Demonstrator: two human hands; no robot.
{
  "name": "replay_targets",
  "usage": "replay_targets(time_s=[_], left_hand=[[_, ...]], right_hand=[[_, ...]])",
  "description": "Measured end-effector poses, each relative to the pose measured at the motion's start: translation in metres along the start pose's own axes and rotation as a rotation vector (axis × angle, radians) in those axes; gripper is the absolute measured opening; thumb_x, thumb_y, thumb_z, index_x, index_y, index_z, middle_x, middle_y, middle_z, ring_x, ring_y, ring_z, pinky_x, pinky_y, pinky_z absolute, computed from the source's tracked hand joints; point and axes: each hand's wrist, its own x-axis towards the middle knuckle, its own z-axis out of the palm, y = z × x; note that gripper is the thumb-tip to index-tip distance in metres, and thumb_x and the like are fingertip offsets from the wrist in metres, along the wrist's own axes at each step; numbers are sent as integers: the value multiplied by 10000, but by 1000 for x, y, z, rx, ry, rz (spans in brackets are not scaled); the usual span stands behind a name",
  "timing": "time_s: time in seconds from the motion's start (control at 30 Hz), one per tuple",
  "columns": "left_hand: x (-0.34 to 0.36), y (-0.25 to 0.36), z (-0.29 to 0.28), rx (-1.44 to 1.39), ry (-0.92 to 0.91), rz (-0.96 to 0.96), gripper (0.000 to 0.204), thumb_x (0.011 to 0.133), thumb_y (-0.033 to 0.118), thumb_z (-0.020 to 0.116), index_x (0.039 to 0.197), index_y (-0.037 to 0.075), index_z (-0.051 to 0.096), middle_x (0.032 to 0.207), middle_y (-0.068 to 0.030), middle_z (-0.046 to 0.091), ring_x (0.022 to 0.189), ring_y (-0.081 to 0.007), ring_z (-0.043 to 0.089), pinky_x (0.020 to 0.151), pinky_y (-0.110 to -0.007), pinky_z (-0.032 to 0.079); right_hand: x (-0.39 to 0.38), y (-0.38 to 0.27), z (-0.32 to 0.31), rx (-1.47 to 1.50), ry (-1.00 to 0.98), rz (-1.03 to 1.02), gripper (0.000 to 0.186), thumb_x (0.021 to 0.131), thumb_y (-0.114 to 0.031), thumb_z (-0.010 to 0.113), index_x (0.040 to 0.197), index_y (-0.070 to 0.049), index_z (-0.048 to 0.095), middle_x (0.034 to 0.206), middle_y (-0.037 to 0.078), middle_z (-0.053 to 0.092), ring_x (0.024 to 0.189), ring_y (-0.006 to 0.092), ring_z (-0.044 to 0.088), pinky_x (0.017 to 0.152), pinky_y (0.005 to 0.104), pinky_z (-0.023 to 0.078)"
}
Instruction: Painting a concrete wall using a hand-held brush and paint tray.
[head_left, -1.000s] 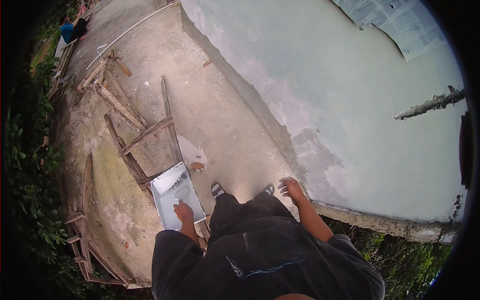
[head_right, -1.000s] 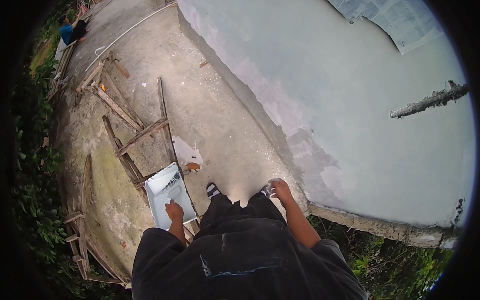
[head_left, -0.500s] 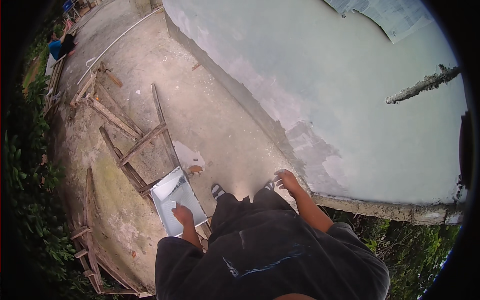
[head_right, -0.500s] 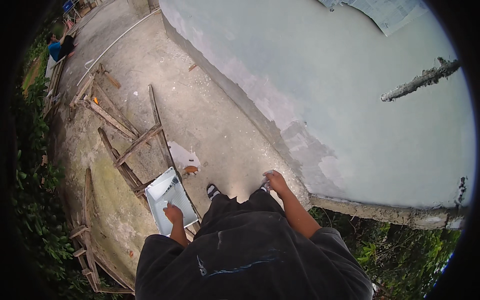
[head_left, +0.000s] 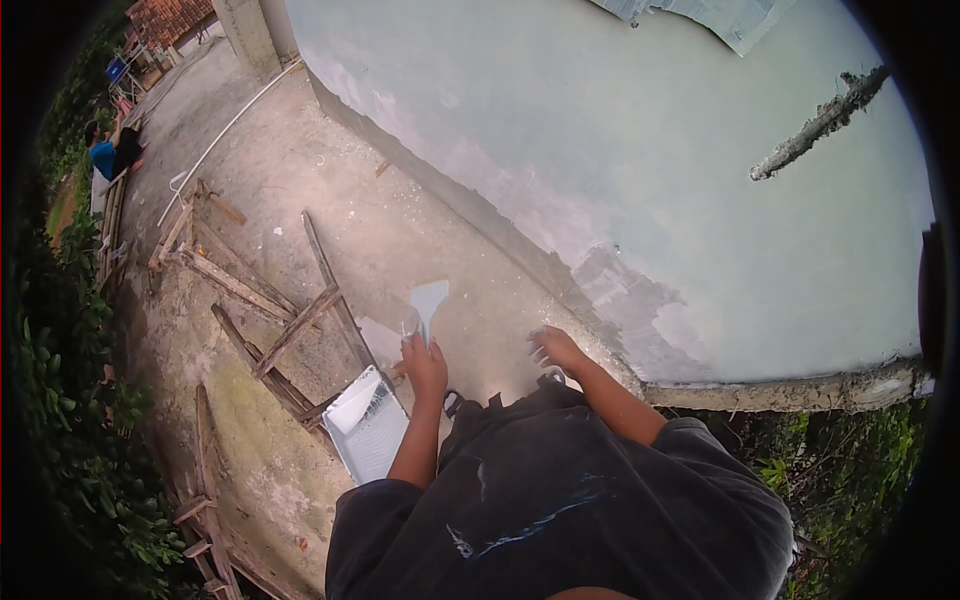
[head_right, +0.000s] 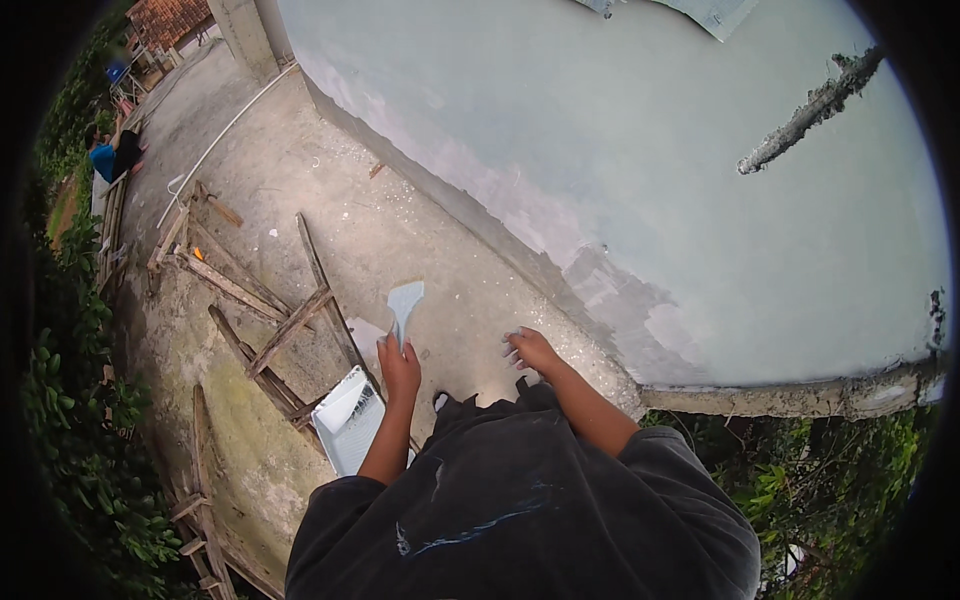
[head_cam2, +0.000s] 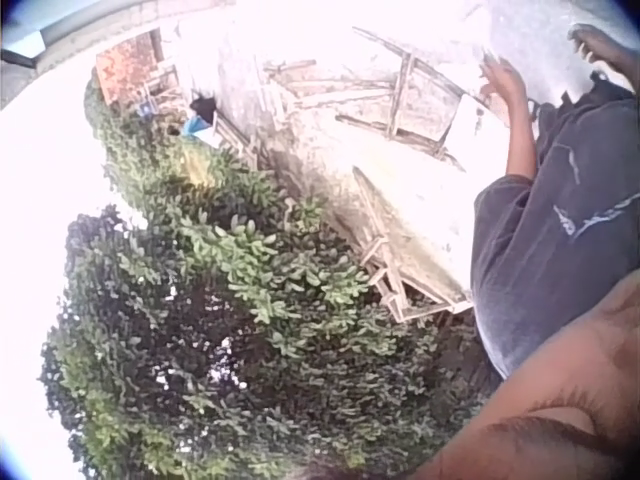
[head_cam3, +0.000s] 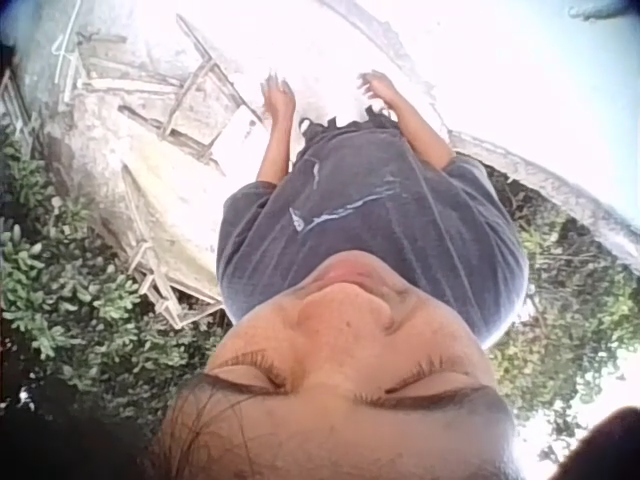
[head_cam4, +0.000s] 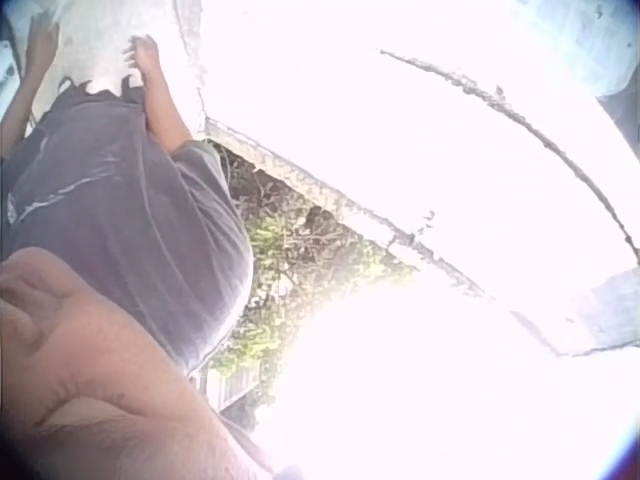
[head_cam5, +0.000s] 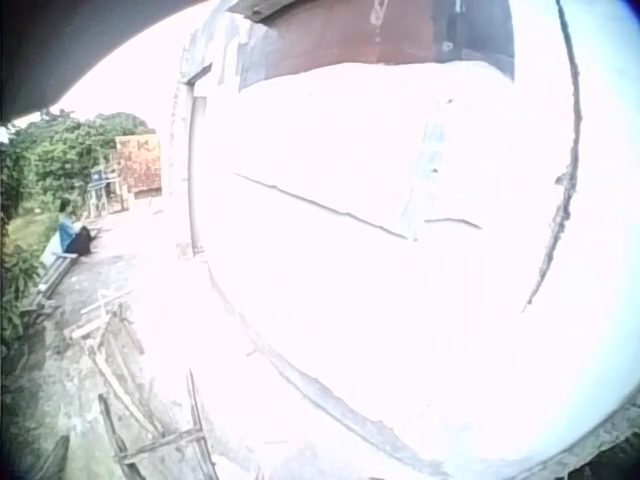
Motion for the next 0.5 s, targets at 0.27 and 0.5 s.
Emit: replay_targets(time_s=[0.27,0.5], left_hand=[[40,131,71,-172,-220,317,291,835,77,552,1084,-60,493,977,-256,493,907,-422,496,773,-456,418],[46,176,152,-256,-409,364,321,803,74,572,1085,-55,489,1005,-257,499,944,-413,494,804,-453,423]], right_hand=[[11,-52,-3,576,-149,30,443,930,-467,422,1162,-100,504,1093,61,553,932,186,503,838,365,400],[57,-55,-77,852,189,-71,150,909,-226,536,1004,-120,489,916,21,535,808,166,505,684,374,422]])
